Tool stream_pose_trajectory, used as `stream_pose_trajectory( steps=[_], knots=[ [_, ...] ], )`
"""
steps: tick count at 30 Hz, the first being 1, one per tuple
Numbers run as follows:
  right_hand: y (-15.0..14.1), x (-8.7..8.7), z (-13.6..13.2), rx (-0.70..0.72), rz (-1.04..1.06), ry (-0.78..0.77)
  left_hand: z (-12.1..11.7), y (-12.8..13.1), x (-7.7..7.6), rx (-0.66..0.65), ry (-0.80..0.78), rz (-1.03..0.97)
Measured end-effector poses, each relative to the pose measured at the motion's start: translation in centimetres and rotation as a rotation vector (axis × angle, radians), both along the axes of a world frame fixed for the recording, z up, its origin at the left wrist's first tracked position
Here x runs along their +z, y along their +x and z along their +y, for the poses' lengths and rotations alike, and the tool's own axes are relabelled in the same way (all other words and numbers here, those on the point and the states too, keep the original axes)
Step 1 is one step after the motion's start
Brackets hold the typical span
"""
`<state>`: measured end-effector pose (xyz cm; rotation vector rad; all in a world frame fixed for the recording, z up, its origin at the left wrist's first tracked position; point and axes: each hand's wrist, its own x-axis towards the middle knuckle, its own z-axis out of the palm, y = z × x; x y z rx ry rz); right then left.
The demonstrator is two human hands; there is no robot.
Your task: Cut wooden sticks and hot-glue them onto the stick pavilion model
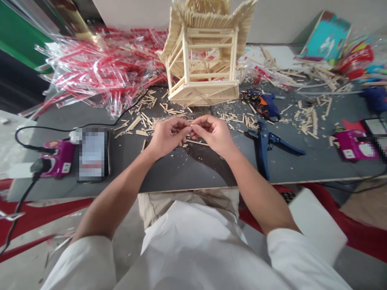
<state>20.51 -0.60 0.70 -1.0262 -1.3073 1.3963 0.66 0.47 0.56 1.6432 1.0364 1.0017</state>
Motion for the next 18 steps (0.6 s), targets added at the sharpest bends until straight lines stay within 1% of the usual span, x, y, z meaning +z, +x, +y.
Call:
stream_pose_trajectory(
  steps=[10,14,18],
  knots=[
    [0.00,-0.43,0.04,0.003,0.018,0.029,0.29,-0.14,-0.20,-0.032,-0.037,-0.049],
    [-0.02,-0.47,0.07,-0.002,-0.018,0.003,0.21,-0.23,0.01,-0.027,-0.057,-0.028],
    [-0.05,-0.39,0.09,-0.005,0.000,-0.003,0.15,-0.31,0.28,-0.012,-0.064,0.019]
  ],
)
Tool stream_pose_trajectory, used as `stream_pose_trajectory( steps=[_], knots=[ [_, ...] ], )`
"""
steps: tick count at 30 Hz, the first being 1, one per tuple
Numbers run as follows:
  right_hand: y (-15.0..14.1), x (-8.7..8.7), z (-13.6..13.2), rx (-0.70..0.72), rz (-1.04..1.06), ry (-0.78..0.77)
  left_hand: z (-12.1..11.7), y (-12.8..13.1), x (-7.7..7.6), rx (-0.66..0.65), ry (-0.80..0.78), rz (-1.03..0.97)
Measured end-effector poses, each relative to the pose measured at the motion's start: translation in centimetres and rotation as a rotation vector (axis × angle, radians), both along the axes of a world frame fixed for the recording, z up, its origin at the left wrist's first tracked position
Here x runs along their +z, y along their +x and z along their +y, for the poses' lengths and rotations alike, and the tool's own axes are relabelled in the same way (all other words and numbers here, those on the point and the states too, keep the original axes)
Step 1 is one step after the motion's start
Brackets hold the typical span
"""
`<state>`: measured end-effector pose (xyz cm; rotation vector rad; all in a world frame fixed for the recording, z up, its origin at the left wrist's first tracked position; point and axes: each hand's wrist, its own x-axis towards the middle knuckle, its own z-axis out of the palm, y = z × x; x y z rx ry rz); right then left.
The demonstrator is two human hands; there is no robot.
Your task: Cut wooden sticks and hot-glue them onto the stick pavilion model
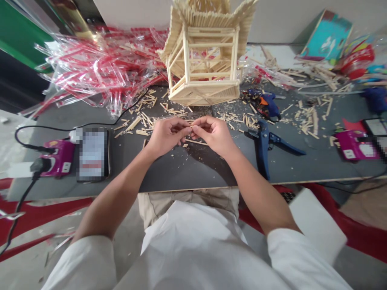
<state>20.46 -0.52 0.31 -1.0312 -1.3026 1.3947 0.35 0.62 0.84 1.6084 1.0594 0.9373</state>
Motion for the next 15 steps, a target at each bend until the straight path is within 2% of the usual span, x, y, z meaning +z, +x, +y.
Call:
stream_pose_trajectory(
  steps=[15],
  knots=[
    [0.41,0.10,-0.08,0.069,-0.042,-0.002,0.21,-0.53,0.37,-0.043,0.076,0.033]
  ],
)
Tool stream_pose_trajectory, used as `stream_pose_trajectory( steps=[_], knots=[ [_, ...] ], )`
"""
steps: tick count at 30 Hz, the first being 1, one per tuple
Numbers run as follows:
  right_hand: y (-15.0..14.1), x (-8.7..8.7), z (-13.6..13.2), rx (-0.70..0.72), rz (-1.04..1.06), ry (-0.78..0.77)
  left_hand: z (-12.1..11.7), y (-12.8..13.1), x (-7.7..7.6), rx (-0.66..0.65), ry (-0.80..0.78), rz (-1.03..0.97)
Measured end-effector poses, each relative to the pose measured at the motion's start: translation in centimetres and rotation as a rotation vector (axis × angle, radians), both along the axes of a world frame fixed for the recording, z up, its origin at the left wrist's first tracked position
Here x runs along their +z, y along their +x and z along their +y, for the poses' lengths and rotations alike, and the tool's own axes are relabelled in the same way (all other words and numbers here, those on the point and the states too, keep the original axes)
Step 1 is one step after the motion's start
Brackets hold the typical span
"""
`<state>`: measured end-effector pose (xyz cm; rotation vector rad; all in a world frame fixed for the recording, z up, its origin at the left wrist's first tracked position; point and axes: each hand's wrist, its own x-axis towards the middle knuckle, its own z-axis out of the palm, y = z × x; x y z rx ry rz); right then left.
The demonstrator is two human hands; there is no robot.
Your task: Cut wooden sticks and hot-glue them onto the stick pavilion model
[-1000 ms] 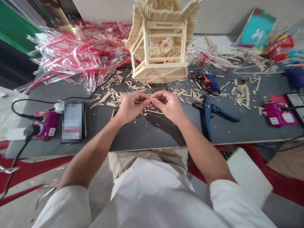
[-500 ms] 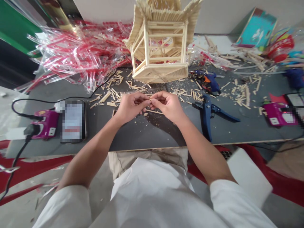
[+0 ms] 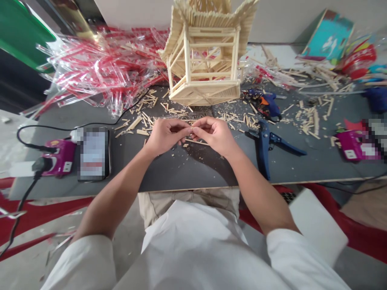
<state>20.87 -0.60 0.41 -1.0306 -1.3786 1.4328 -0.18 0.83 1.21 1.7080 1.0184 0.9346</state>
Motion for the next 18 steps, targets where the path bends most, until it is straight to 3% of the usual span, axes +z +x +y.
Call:
stream_pose_trajectory(
  steps=[5,9,11,14,18],
  knots=[
    [2.4,1.4,-0.9,-0.086,-0.227,0.103,-0.1,0.2,-0.2,0.049,-0.036,-0.027],
    [7.8,3.2,-4.6,-0.383,-0.648,0.252,-0.1,0.1,-0.4,0.054,-0.047,-0.064],
    [11.1,3.4,-6.7,-0.499,-0.961,0.247,-0.1,0.2,-0.4,0.067,-0.052,-0.098],
    [15.3,2.5,-9.0,-0.405,-1.493,0.052,-0.1,0.4,-0.3,0.085,-0.089,-0.184],
    [17.8,0.6,-10.1,-0.259,-1.616,-0.078,0.1,0.6,-0.4,0.073,-0.156,-0.314]
  ],
)
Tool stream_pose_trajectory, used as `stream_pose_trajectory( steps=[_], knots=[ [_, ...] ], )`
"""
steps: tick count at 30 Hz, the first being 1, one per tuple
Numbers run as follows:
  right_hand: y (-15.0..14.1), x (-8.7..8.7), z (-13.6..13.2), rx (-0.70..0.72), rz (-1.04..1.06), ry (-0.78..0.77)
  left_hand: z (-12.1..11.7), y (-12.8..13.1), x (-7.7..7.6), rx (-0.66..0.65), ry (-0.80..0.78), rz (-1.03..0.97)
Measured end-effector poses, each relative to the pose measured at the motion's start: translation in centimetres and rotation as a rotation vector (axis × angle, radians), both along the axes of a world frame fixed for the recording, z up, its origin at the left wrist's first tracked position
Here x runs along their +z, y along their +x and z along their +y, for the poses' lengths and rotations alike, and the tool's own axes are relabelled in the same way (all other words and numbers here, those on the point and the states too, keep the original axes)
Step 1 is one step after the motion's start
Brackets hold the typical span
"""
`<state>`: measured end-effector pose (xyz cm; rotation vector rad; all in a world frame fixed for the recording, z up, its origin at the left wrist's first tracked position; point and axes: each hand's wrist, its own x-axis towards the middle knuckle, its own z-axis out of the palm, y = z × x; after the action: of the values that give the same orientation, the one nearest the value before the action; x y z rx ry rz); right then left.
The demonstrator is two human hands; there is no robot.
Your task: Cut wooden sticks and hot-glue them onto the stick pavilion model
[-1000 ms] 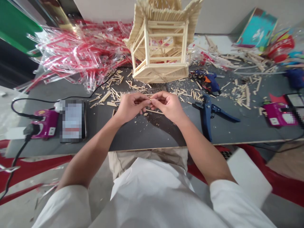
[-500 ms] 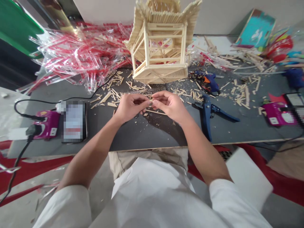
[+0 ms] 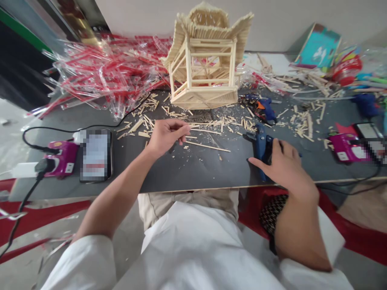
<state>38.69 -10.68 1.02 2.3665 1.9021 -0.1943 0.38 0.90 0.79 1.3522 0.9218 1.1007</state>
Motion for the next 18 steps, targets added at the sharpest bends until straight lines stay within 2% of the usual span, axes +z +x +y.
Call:
stream_pose_trajectory(
  steps=[6,9,11,14,17,18],
  knots=[
    [0.8,-1.1,-0.5,-0.024,-0.050,0.065,0.5,-0.1,-0.4,0.041,-0.015,-0.055],
    [0.6,-0.7,-1.1,-0.019,-0.113,0.140,0.5,-0.1,-0.5,0.079,0.024,-0.035],
    [0.0,0.0,-1.7,-0.051,-0.069,0.164,0.3,-0.1,-0.4,0.099,0.054,-0.001],
    [-2.0,1.6,-2.7,-0.138,0.199,0.155,0.0,0.1,-0.2,0.120,0.103,0.066],
    [-5.5,2.6,-3.5,-0.225,0.719,0.077,-0.4,0.3,-0.1,0.159,0.155,0.129],
    [-6.9,2.8,-3.7,-0.212,0.896,0.034,-0.5,0.4,-0.1,0.175,0.175,0.149]
  ],
)
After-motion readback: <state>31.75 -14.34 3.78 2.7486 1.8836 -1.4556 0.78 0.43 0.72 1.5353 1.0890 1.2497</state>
